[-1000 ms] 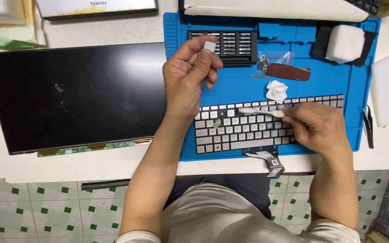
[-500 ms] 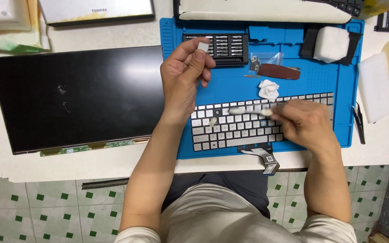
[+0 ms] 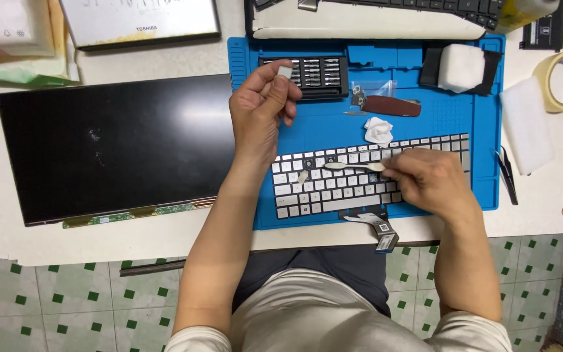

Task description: Cleaning individual laptop keyboard keys and the keyboard frame using a toothbrush and a small cloth on a repair mat.

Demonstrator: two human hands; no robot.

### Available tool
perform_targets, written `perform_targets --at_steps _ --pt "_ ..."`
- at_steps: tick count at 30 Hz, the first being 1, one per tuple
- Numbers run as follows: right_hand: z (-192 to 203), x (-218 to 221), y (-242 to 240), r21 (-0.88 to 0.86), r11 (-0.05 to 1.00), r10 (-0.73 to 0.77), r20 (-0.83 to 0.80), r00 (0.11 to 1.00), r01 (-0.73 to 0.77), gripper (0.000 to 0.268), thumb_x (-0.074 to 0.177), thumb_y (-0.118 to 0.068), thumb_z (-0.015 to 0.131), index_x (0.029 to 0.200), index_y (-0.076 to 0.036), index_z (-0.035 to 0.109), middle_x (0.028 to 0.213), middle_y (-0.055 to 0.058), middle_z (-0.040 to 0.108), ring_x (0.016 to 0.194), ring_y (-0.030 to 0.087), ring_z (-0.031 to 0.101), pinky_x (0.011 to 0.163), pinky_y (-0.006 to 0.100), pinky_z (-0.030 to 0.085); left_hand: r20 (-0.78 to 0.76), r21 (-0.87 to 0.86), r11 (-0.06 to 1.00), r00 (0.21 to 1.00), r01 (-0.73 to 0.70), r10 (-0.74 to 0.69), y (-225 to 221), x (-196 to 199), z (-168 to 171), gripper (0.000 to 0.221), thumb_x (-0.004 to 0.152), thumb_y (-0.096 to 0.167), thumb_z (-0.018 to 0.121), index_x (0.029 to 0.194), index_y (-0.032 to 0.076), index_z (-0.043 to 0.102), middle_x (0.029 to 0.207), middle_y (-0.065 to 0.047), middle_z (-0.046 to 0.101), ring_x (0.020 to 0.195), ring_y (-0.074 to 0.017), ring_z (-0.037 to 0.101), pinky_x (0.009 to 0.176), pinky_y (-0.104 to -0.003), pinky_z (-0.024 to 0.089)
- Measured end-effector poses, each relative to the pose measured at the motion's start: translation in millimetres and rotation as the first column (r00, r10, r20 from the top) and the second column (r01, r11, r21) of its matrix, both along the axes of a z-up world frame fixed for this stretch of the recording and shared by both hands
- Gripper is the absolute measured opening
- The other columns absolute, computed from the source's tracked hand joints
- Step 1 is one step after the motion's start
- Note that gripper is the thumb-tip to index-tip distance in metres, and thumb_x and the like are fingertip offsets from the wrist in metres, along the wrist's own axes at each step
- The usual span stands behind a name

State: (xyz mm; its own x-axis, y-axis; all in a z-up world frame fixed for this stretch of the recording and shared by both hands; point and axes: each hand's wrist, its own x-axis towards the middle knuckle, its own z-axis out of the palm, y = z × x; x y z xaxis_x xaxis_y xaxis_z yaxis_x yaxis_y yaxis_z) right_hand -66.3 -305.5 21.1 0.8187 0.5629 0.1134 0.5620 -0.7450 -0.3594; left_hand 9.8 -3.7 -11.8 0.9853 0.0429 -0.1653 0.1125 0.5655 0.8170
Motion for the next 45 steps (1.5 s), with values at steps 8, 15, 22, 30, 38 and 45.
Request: perform_targets --at_steps 8,15,22,30,38,45 --pt "-4.1 -3.2 -4.0 -0.017 1.0 -0.025 0.063 0.998 0.026 0.008 0.096 -0.007 0.073 0.088 -0.009 0.071 0.082 0.003 0.075 0.079 0.023 0.073 0.061 0.034 0.054 0.018 -0.016 1.0 1.0 0.002 -0.002 0.7 1.5 -3.3 0.029 0.1 0.018 0.069 0.124 0.002 0.068 0.084 -0.012 0.072 0.06 -0.0128 0.062 0.048 -0.023 0.047" --pt "-2.4 -4.9 -4.1 -0.037 0.999 -0.016 0.069 0.998 0.018 0.009 0.095 -0.007 0.07 0.087 -0.012 0.071 0.08 0.003 0.074 0.072 0.023 0.071 0.055 0.034 0.051 0.021 -0.019 1.0 1.0 0.002 -0.002 0.4 1.5 -5.0 0.028 0.101 0.016 0.068 0.125 0.001 0.067 0.085 -0.012 0.072 0.06 -0.0133 0.061 0.047 -0.024 0.046" --pt "-4.3 -7.6 -1.1 -0.001 1.0 -0.007 0.088 0.996 0.007 0.005 0.094 -0.007 0.073 0.09 -0.01 0.075 0.078 0.001 0.074 0.071 0.02 0.071 0.054 0.032 0.052 0.019 -0.003 1.0 1.0 -0.004 0.004 -0.2 1.5 -4.8 0.029 0.1 0.018 0.069 0.124 0.001 0.068 0.084 -0.012 0.072 0.059 -0.0128 0.061 0.046 -0.023 0.046" --pt "-3.7 -13.5 -8.5 -0.028 0.999 -0.03 0.098 0.995 0.033 0.008 0.098 -0.013 0.071 0.09 -0.011 0.072 0.074 0.001 0.069 0.064 0.021 0.065 0.052 0.034 0.047 0.02 -0.007 1.0 1.0 0.008 -0.008 -1.4 1.4 -4.9 0.027 0.1 0.017 0.069 0.123 0.002 0.068 0.083 -0.012 0.072 0.059 -0.0129 0.061 0.047 -0.023 0.046" --pt "8.8 -13.5 -17.3 0.046 0.967 -0.256 0.163 0.953 0.252 0.005 0.103 -0.003 0.072 0.107 -0.003 0.075 0.099 0.008 0.075 0.088 0.025 0.071 0.072 0.036 0.052 0.038 -0.047 0.999 0.999 0.017 -0.015 -0.5 0.3 -0.9 0.027 0.1 0.021 0.069 0.119 0.002 0.068 0.083 -0.011 0.071 0.059 -0.0132 0.062 0.047 -0.023 0.046" --pt "-1.1 24.7 -9.2 -0.078 0.983 -0.15 0.206 0.967 0.169 0.018 0.104 -0.006 0.066 0.12 -0.012 0.072 0.101 0.006 0.072 0.094 0.033 0.058 0.08 0.045 0.038 0.024 -0.068 0.997 0.999 0.023 -0.021 -1.2 -0.6 2.6 0.026 0.099 0.022 0.069 0.116 0.002 0.07 0.082 -0.011 0.072 0.059 -0.0129 0.062 0.048 -0.023 0.047"
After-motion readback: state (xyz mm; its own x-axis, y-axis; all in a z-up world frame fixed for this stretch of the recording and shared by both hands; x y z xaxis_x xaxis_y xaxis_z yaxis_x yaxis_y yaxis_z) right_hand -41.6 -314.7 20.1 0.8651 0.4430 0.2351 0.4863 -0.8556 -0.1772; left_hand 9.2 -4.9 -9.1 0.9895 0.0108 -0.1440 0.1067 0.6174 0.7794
